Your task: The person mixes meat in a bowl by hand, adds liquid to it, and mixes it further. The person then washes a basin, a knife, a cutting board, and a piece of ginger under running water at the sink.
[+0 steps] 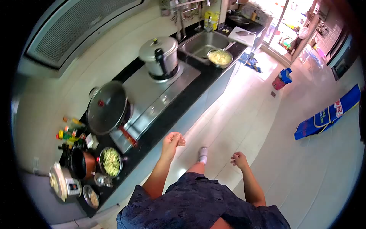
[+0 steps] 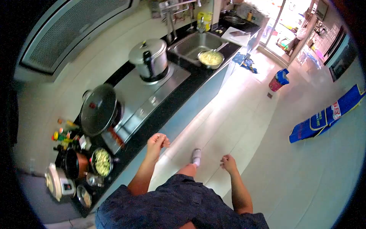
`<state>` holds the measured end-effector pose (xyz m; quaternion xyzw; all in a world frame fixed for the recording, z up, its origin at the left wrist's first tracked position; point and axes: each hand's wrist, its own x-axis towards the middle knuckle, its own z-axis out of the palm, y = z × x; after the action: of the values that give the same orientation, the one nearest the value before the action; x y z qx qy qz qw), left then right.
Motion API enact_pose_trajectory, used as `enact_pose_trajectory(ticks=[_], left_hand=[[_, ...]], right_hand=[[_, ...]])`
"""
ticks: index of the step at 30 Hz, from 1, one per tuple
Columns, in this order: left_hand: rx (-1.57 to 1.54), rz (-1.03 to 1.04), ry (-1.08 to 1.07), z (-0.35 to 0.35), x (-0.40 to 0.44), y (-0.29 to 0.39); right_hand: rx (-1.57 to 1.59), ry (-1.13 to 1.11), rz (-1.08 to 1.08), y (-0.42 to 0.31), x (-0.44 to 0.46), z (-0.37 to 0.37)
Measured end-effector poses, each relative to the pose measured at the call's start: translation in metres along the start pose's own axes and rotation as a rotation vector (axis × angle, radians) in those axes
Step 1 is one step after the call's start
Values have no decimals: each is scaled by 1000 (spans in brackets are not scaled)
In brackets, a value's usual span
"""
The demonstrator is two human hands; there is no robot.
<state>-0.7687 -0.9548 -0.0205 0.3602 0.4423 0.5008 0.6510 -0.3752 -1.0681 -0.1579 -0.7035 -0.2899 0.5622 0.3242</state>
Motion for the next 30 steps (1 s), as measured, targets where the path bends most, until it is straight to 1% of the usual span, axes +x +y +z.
enact_pose_trajectory(ticks=[1,2,3,5,6,7,8,9,10,12,15,19,21,23,24,25,26,27,28,29,30], left_hand=[[-15,-11,-45,21,38,-9],[-4,-76,-25,45,71,-16],[1,-95,-80,71,96,-20],[2,-101,-195,133,159,-17],[5,-110,-243,166,181,-10],[13,-117,-289,199,206,-1],[10,-110,-315,230,230,3],[7,-101,-342,258,254,4],[-6,-96,-367,285,280,6],[-47,-79,-423,340,331,6],[-67,-26,-437,411,406,-1],[-78,8,-372,483,496,-13],[-75,24,-340,505,540,-23],[-115,52,-351,518,581,-27],[-87,55,-252,526,594,-26],[-58,46,-150,535,609,-25],[-66,39,-133,536,623,-26],[-57,56,-105,538,633,-24],[-60,59,-60,541,645,-24],[-65,70,-17,545,658,-22],[-84,82,25,548,671,-20]], right_hand=[[2,72,25,-5,16,-26],[9,144,60,2,25,-51],[-16,194,135,14,33,-79],[-50,288,227,14,53,-143],[-56,320,276,21,50,-168],[-38,410,293,31,49,-188],[-53,420,326,38,48,-209],[-54,528,343,38,42,-218],[8,491,359,60,48,-241],[166,489,477,93,63,-275],[221,449,586,103,88,-316],[294,476,582,88,172,-396],[275,449,522,55,236,-444],[126,446,446,-2,308,-493],[57,444,407,-43,344,-511],[-38,361,305,-69,393,-535],[-136,275,217,-88,433,-561],[-224,270,179,-143,460,-568],[-206,296,145,-197,490,-568],[-166,249,127,-240,529,-574],[-160,211,52,-292,553,-570]])
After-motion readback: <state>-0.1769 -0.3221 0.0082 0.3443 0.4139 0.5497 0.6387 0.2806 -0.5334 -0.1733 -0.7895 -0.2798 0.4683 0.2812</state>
